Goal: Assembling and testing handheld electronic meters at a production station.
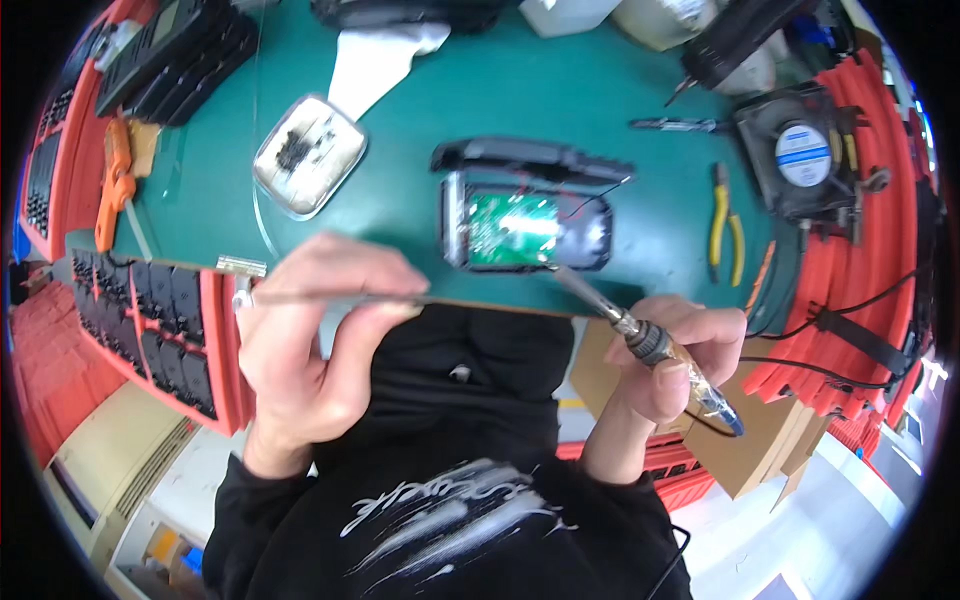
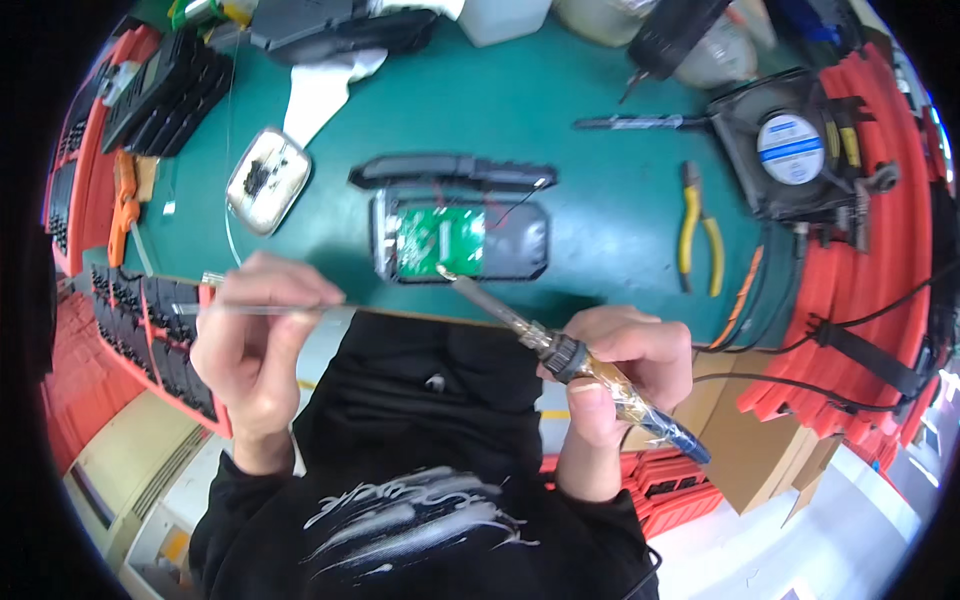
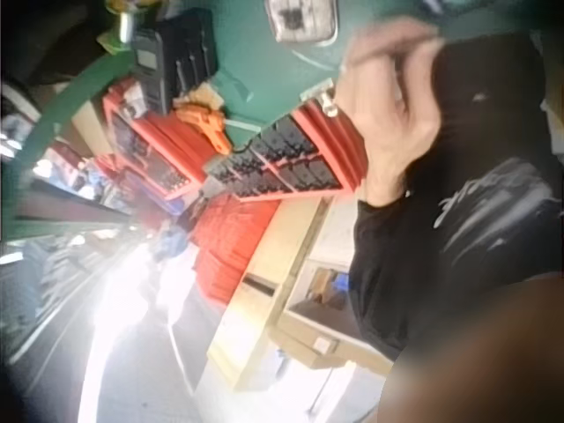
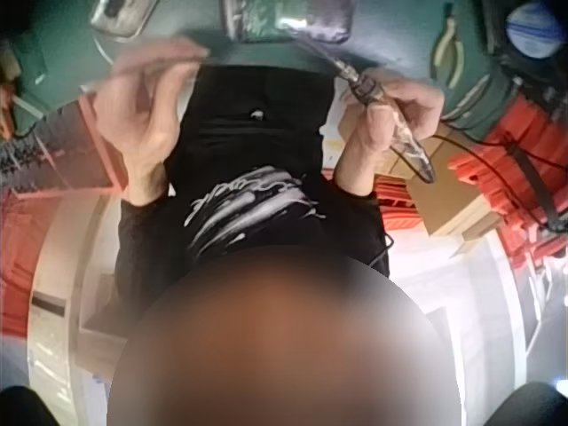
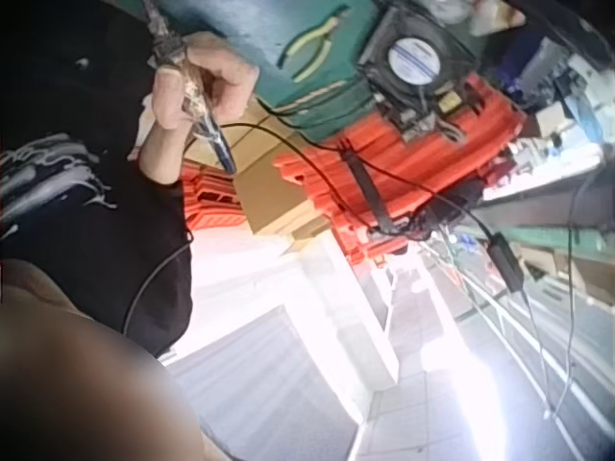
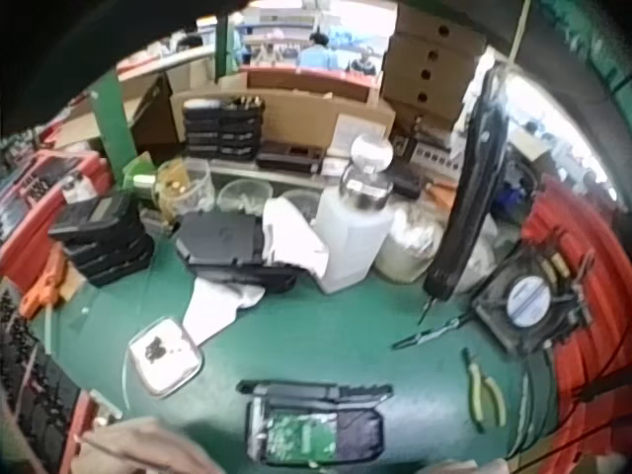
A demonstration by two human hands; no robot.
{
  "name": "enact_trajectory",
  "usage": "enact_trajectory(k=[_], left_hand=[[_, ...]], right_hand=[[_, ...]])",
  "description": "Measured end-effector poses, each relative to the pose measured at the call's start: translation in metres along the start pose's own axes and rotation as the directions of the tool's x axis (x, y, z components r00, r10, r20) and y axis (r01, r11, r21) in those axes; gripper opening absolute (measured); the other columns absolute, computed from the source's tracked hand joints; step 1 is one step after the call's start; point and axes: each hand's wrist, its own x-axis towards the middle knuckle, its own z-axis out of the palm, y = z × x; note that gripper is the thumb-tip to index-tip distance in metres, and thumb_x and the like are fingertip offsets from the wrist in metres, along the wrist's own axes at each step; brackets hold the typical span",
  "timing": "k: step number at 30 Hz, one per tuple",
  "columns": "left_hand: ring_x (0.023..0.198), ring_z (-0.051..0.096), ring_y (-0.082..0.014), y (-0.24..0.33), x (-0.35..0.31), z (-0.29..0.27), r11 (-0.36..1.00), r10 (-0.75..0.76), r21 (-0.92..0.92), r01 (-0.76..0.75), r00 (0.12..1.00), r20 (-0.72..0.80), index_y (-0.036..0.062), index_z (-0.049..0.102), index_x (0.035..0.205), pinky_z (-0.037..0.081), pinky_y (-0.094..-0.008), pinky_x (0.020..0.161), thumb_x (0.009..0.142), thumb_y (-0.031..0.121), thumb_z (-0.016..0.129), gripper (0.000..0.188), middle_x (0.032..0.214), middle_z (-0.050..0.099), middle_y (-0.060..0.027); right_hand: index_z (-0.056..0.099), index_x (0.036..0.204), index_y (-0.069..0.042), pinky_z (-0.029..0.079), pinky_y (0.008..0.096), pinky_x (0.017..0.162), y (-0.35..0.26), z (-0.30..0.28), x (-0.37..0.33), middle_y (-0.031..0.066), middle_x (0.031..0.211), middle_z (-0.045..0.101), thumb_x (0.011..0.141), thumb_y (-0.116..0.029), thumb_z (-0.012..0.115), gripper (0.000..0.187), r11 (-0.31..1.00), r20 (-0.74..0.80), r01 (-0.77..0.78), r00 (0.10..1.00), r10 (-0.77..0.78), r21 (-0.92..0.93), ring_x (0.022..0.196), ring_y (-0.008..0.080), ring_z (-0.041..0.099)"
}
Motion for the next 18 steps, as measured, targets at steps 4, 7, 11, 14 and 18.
enact_trajectory(k=[4, 7, 11, 14, 18], left_hand=[[0.08, 0.07, -0.0272, 0.0, -0.015, -0.006, 0.999, -0.037, -0.011, 0.037, 0.998, 0.057, -0.0038, 0.065, 0.096, 0.054, -0.0359, 0.073, 0.084, -0.011, 0.07, 0.014, 0.088, 0.072, -0.0154], [0.081, 0.069, -0.0269, -0.005, -0.028, -0.011, 0.993, -0.116, -0.013, 0.117, 0.992, 0.052, -0.0038, 0.065, 0.095, 0.054, -0.0357, 0.075, 0.086, -0.008, 0.07, 0.011, 0.087, 0.072, -0.015], [0.081, 0.069, -0.0268, -0.006, -0.029, -0.007, 0.99, -0.14, -0.016, 0.141, 0.989, 0.055, -0.0039, 0.064, 0.095, 0.053, -0.0349, 0.075, 0.088, -0.006, 0.07, 0.01, 0.087, 0.072, -0.0149], [0.081, 0.069, -0.0269, -0.003, -0.031, -0.006, 0.983, -0.178, -0.036, 0.18, 0.983, 0.052, -0.004, 0.064, 0.096, 0.053, -0.0345, 0.075, 0.088, -0.005, 0.07, 0.01, 0.087, 0.072, -0.0151], [0.081, 0.07, -0.0272, 0.001, -0.028, -0.002, 0.984, -0.166, -0.043, 0.17, 0.983, 0.076, -0.004, 0.065, 0.096, 0.054, -0.0343, 0.075, 0.089, -0.004, 0.07, 0.009, 0.088, 0.072, -0.0152]], right_hand=[[0.047, 0.101, -0.001, 0.04, 0.025, 0.041, -0.03, -0.045, 0.022, 0.0041, 0.064, 0.054, 0.09, -0.024, 0.077, 0.04, 0.964, -0.328, 0.015, 0.939, -0.105, -0.266, 0.047, 0.0103, 0.053], [0.049, 0.1, -0.002, 0.037, 0.0206, 0.042, -0.058, -0.076, 0.069, 0.0027, 0.063, 0.052, 0.096, -0.022, 0.07, 0.029, 0.889, -0.329, 0.117, 0.901, -0.283, -0.443, 0.048, 0.0074, 0.053], [0.061, 0.106, 0.0, 0.039, 0.0202, 0.047, -0.068, -0.103, 0.117, 0.0015, 0.065, 0.057, 0.104, -0.019, 0.062, 0.019, 0.836, -0.667, -0.064, 0.637, -0.386, -0.545, 0.05, 0.0093, 0.052], [0.065, 0.113, 0.0, 0.046, 0.0195, 0.053, -0.068, -0.126, 0.134, 0.0034, 0.072, 0.063, 0.102, -0.02, 0.066, 0.023, 0.917, -0.766, -0.09, 0.584, -0.267, -0.388, 0.058, 0.0123, 0.06], [0.066, 0.117, 0.001, 0.051, 0.02, 0.06, -0.06, -0.177, 0.146, 0.0088, 0.086, 0.07, 0.101, -0.02, 0.068, 0.026, 0.918, -0.784, -0.216, 0.604, -0.141, -0.332, 0.071, 0.015, 0.068]])
